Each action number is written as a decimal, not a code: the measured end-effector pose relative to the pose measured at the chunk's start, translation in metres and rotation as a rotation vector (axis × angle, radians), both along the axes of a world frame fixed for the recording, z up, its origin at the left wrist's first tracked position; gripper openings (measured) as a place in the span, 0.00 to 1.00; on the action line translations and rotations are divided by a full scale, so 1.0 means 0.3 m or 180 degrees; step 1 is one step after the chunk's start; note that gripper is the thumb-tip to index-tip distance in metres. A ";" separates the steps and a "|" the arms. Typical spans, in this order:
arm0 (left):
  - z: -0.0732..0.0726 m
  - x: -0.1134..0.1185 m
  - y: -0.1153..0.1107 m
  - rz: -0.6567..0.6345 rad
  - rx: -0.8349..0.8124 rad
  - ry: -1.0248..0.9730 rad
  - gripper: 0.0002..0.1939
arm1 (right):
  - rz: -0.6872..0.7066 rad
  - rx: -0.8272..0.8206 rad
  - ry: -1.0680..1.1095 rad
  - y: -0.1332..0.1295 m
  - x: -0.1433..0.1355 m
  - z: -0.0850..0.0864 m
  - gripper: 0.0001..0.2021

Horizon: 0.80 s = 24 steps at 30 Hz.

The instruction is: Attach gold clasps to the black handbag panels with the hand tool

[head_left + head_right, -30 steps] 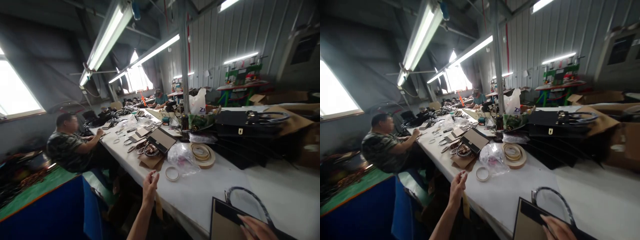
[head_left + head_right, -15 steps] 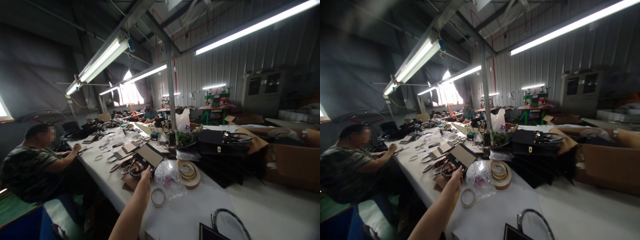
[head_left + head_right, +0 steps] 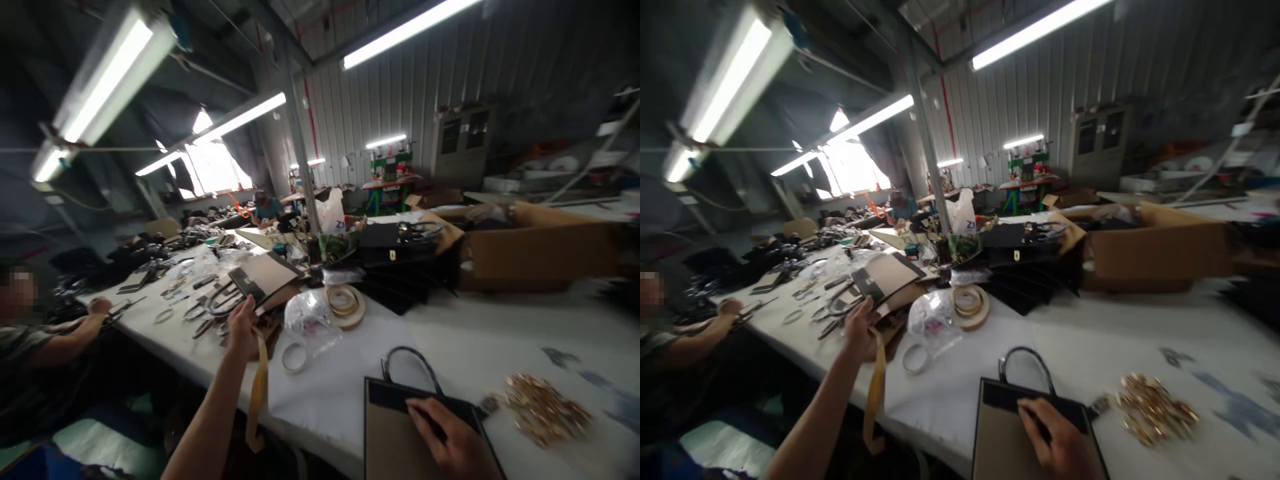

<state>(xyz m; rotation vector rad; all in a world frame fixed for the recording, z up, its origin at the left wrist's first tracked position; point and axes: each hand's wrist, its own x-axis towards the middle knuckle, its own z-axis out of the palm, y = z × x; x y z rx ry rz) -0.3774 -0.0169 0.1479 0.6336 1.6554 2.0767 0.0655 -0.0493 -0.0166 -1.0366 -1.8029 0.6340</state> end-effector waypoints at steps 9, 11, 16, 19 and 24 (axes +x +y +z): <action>0.007 0.220 -0.398 -0.1573 -0.0868 0.0172 0.26 | 0.0021 -0.1268 0.0901 -0.046 0.010 0.069 0.26; -0.069 0.297 -0.456 -0.2090 -0.1113 -0.0096 0.28 | 0.0143 -0.1332 0.1178 -0.044 0.015 0.056 0.27; -0.296 0.415 -0.478 -0.2780 -0.1276 -0.0108 0.32 | 0.0202 -0.1410 0.1381 -0.017 0.036 0.018 0.35; -0.385 0.431 -0.459 -0.2878 -0.1472 0.0255 0.32 | 0.0081 -0.1432 0.1140 -0.005 0.049 0.006 0.36; -0.421 0.410 -0.436 -0.2483 -0.1480 0.0658 0.30 | -0.0113 -0.1387 0.0842 0.000 0.055 -0.009 0.30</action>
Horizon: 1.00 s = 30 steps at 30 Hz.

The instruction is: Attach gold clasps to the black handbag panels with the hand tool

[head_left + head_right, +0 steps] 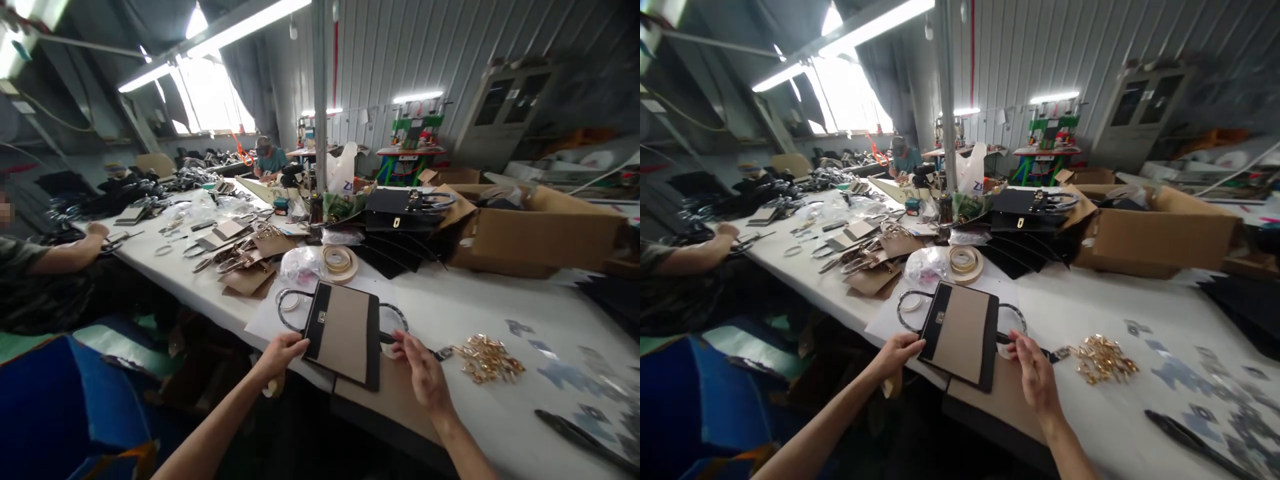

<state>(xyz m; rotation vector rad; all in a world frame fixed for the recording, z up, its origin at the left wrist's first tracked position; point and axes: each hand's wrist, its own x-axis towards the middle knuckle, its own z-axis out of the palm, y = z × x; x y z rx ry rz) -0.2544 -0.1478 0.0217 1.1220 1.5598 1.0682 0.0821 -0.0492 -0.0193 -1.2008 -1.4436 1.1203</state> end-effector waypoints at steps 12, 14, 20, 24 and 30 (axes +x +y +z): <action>0.211 0.073 -0.204 0.0161 0.0103 0.2269 0.21 | -0.0320 0.0074 -0.0106 -0.009 -0.013 -0.019 0.30; 0.236 0.086 -0.228 -0.0079 0.0359 0.1815 0.23 | -0.0179 0.0266 -0.0221 -0.040 -0.047 0.028 0.27; 0.261 0.131 -0.249 -0.0749 0.0582 0.1069 0.32 | 0.1741 0.1106 -0.0684 -0.185 -0.210 0.295 0.17; 0.275 0.152 -0.250 -0.1111 0.0657 0.1188 0.34 | 0.2343 0.1504 -0.0990 -0.228 -0.294 0.375 0.15; 0.268 0.172 -0.252 -0.1187 0.0606 0.1577 0.33 | 0.2467 0.1501 -0.1165 -0.226 -0.304 0.329 0.06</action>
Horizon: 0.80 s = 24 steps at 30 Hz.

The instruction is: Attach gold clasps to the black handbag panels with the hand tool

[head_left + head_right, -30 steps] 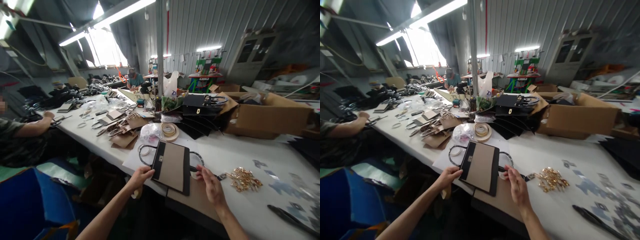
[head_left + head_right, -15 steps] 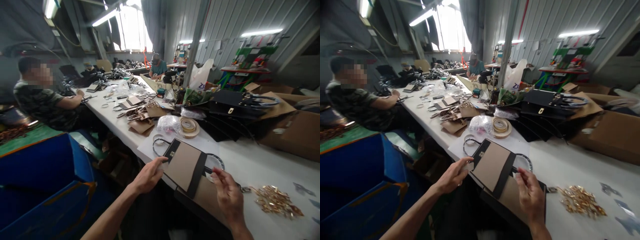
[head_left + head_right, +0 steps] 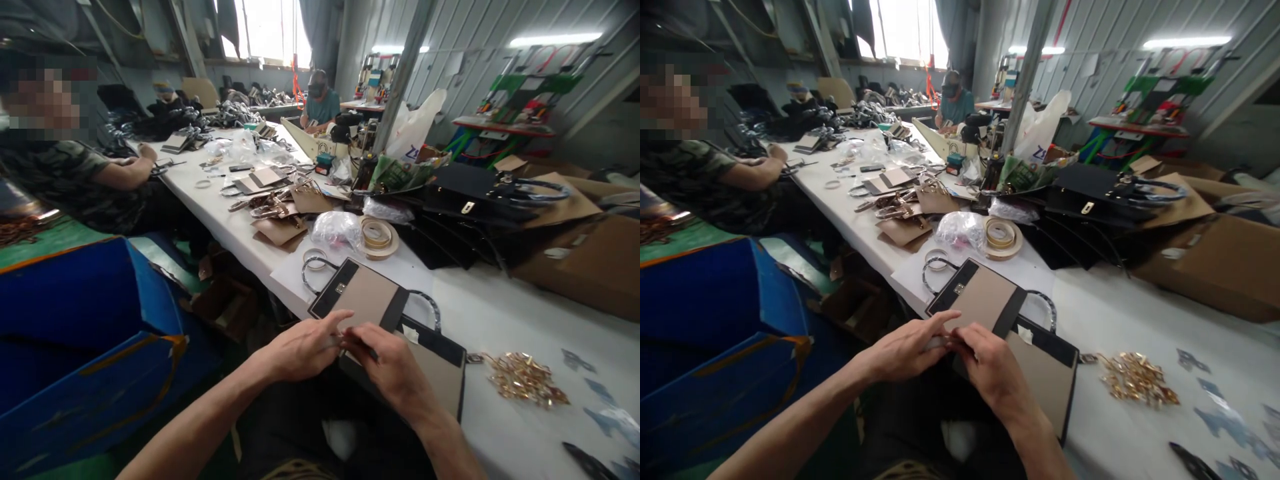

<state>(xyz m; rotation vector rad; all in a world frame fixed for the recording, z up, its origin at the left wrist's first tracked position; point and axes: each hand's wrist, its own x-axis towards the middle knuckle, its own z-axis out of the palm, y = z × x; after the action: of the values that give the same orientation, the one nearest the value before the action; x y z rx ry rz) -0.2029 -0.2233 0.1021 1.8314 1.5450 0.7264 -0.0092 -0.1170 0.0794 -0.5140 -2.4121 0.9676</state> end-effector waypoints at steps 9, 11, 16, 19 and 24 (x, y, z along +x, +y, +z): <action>-0.021 0.007 0.007 -0.0024 0.0022 0.0245 0.12 | 0.0020 0.0029 -0.0568 -0.006 0.045 -0.015 0.09; -0.013 0.011 0.008 -0.0106 0.0069 0.0378 0.12 | 0.0079 -0.0003 -0.0741 -0.010 0.048 -0.006 0.09; 0.004 0.017 0.002 -0.0200 0.0073 0.0775 0.12 | 0.0123 0.0092 -0.1088 -0.034 0.039 0.024 0.07; 0.014 0.009 -0.004 -0.0150 0.0040 0.0713 0.12 | 0.0104 0.0372 -0.1187 -0.051 0.032 0.031 0.10; -0.012 -0.006 -0.034 0.0170 -0.0325 -0.0471 0.11 | 0.0171 0.1034 -0.0612 -0.084 0.030 0.021 0.12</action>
<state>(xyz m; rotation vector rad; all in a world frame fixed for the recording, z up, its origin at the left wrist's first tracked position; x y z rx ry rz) -0.2047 -0.2337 0.0984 1.6305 1.5112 0.7754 -0.0002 -0.1422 0.0856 -0.4410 -2.6977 0.5488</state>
